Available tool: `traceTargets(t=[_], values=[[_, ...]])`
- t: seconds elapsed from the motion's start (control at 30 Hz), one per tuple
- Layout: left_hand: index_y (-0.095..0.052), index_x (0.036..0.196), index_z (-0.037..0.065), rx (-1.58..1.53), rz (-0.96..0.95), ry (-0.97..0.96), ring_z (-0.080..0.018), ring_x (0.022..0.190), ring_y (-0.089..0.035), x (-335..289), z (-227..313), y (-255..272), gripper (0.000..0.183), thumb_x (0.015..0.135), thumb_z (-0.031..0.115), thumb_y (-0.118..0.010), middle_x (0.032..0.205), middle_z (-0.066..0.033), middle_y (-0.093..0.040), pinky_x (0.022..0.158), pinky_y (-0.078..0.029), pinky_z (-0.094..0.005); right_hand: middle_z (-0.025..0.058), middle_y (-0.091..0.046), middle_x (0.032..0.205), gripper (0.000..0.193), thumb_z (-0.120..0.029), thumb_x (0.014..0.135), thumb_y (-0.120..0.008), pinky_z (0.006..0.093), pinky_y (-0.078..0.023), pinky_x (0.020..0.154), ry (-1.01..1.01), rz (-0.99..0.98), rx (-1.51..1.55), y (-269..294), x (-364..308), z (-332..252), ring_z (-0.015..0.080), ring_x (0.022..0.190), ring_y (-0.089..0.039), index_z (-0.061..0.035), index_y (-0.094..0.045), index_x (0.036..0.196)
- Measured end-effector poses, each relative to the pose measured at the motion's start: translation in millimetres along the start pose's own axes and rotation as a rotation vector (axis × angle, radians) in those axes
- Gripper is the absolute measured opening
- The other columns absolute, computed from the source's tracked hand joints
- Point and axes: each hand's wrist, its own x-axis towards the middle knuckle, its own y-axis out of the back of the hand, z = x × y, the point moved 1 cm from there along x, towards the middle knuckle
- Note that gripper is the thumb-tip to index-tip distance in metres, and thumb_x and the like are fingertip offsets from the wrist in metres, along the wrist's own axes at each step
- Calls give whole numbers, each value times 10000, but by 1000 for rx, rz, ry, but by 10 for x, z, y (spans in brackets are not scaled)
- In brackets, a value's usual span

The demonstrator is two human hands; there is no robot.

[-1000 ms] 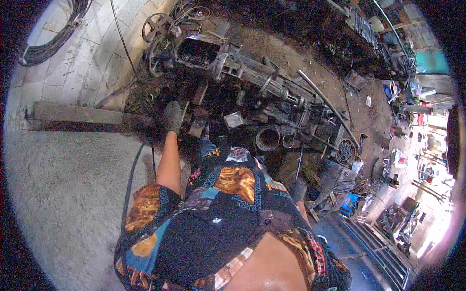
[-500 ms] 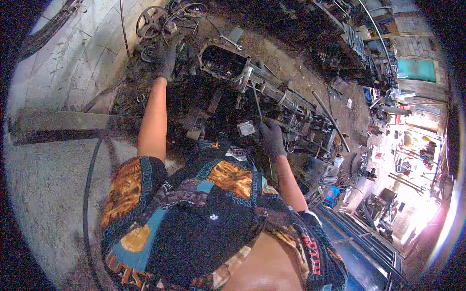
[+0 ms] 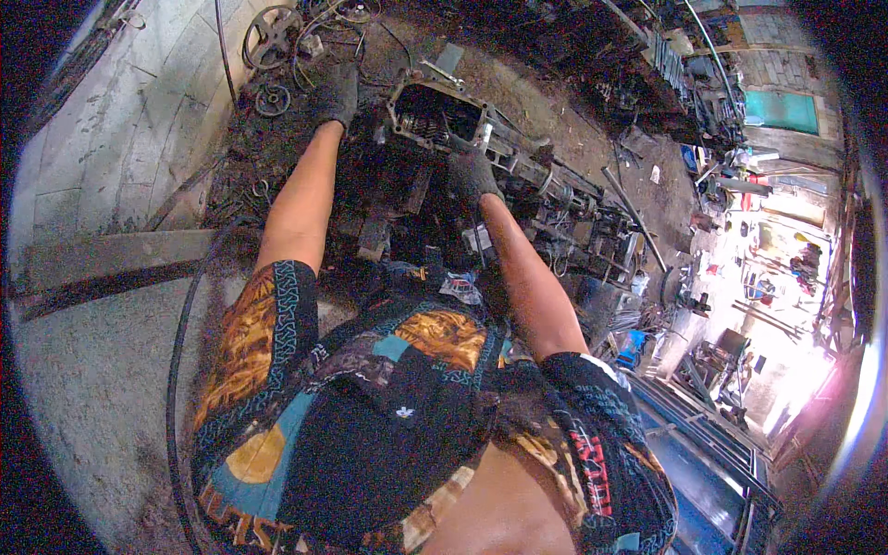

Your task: Operating a metal rod bending or processing machine on a fabrication floor.

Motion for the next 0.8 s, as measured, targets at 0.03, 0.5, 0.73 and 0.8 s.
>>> traceTargets(t=[0.03, 0.5, 0.73, 0.8], values=[[-421, 1420, 70, -188, -72, 100, -415, 1309, -439, -18, 22, 51, 530, 1023, 389, -276, 1462, -223, -422, 1093, -355, -500, 196, -706, 1007, 453, -149, 864, -538, 385, -526, 801, 84, 51, -2, -42, 21, 0, 268, 862, -684, -123, -599, 1311], [-495, 1349, 105, -126, 107, -8, -413, 1123, -566, -191, 153, 356, 429, 1025, 311, -306, 1358, -161, -511, 943, -468, -502, 141, -688, 829, 215, -110, 837, -576, 357, -521, 726, -124, 10, -172, -104, 174, 229, 256, 782, -656, -13, -695, 988], [-538, 1336, 105, -730, 178, 108, -411, 1197, -526, -388, 256, 520, 439, 1035, 364, -350, 1376, -187, -511, 987, -438, -461, 81, -671, 1040, 413, -134, 855, -647, 339, -497, 818, -260, -79, 397, 316, -216, 160, 192, 927, -616, 17, -597, 1236], [-545, 1336, 111, -707, 288, 19, -409, 1178, -541, -448, 254, 547, 438, 1033, 372, -366, 1335, -196, -544, 987, -435, -462, 149, -703, 1029, 341, -164, 865, -616, 396, -506, 831, -145, -51, 177, 607, -376, 26, 282, 920, -665, -10, -644, 1168]])
